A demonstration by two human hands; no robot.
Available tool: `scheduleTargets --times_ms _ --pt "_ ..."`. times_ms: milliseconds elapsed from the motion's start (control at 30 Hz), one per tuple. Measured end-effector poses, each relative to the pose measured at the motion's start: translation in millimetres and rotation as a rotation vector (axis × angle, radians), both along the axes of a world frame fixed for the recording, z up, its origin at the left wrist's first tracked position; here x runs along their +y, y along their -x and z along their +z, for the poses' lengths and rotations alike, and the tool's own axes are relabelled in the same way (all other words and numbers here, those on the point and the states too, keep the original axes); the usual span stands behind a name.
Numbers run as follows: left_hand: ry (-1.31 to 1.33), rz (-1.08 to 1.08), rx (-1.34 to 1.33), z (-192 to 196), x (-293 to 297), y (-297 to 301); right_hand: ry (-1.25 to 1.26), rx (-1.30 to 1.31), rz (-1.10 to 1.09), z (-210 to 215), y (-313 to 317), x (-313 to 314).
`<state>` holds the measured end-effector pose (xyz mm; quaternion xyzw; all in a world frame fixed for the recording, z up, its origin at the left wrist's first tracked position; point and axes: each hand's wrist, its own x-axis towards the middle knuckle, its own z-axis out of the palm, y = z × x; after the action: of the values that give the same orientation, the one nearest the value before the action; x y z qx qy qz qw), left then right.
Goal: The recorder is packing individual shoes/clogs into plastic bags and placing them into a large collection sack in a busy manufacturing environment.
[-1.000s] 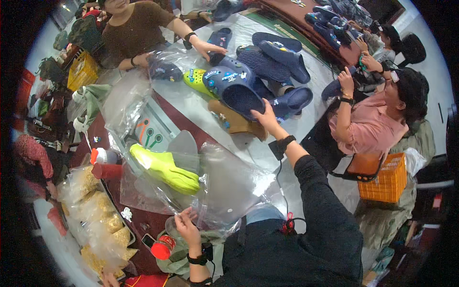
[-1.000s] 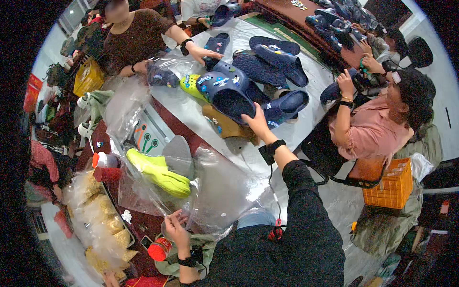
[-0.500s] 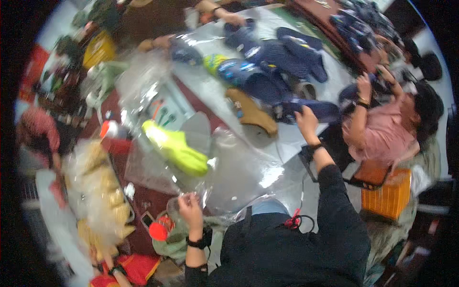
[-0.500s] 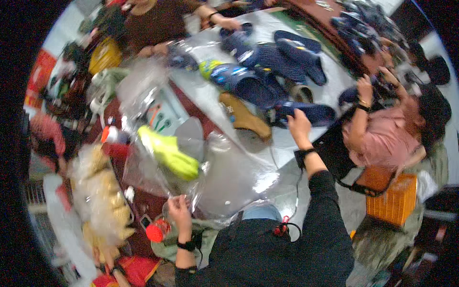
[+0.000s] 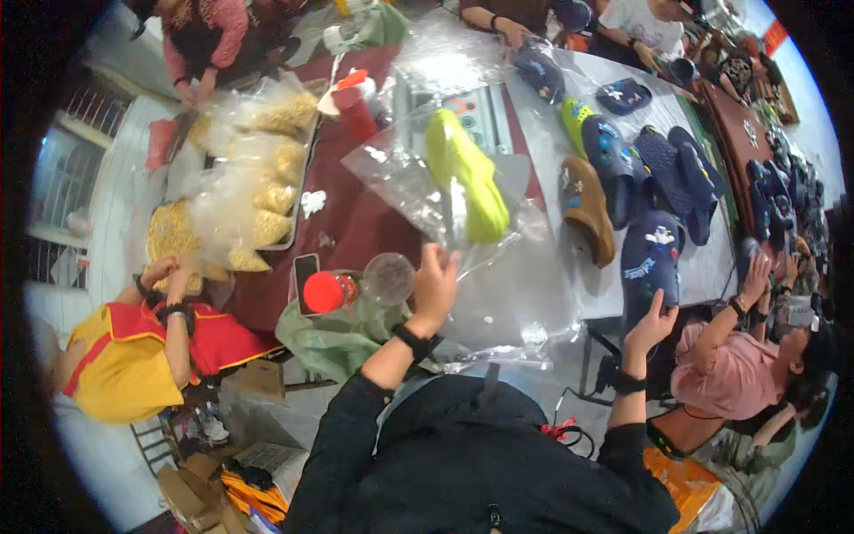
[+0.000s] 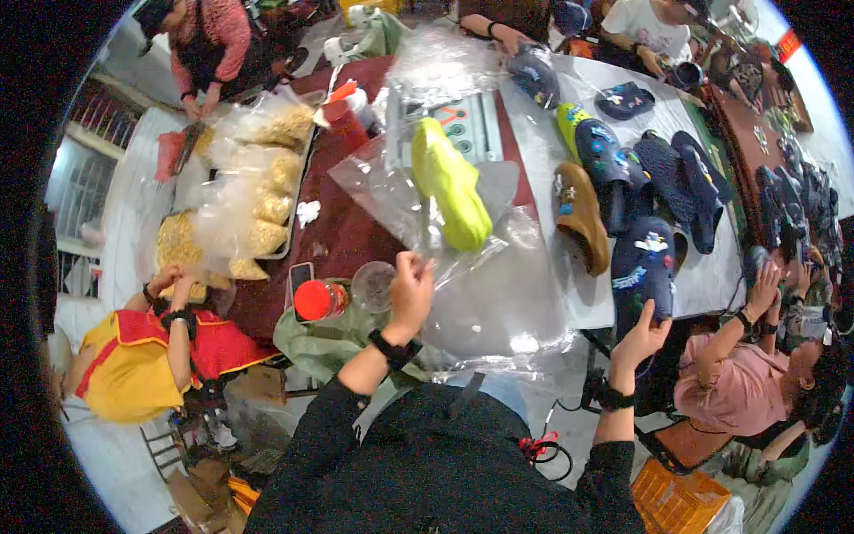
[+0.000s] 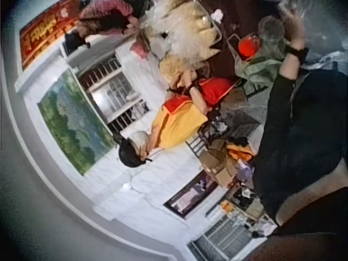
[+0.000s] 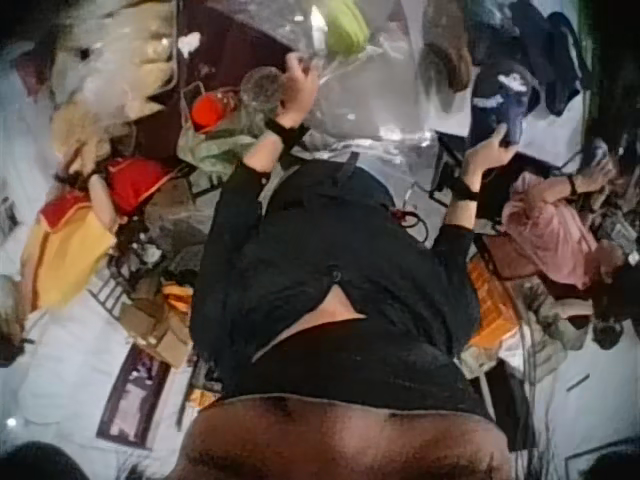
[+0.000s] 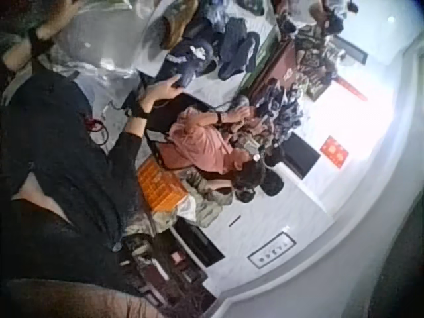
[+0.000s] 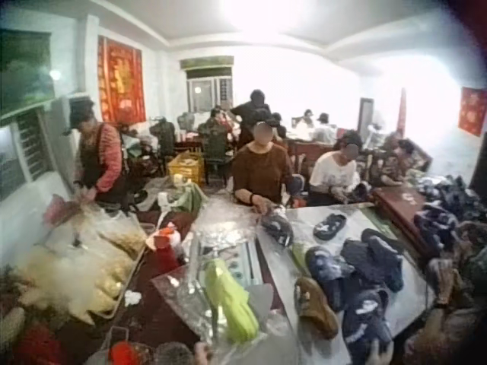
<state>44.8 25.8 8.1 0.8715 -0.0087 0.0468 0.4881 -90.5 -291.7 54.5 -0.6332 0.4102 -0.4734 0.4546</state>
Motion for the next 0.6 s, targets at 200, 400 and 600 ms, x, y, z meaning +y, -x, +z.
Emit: scheduleTargets --times_ms 200,400,600 --pt "-0.044 -0.041 -0.031 12 -3 -2 -0.13 0.023 0.644 0 21 110" --pt "-0.188 -0.103 -0.16 12 3 -7 0.147 0.295 0.773 -42 11 169" --pt "-0.235 -0.063 -0.278 6 16 -11 0.16 0.133 0.707 -25 -5 210"
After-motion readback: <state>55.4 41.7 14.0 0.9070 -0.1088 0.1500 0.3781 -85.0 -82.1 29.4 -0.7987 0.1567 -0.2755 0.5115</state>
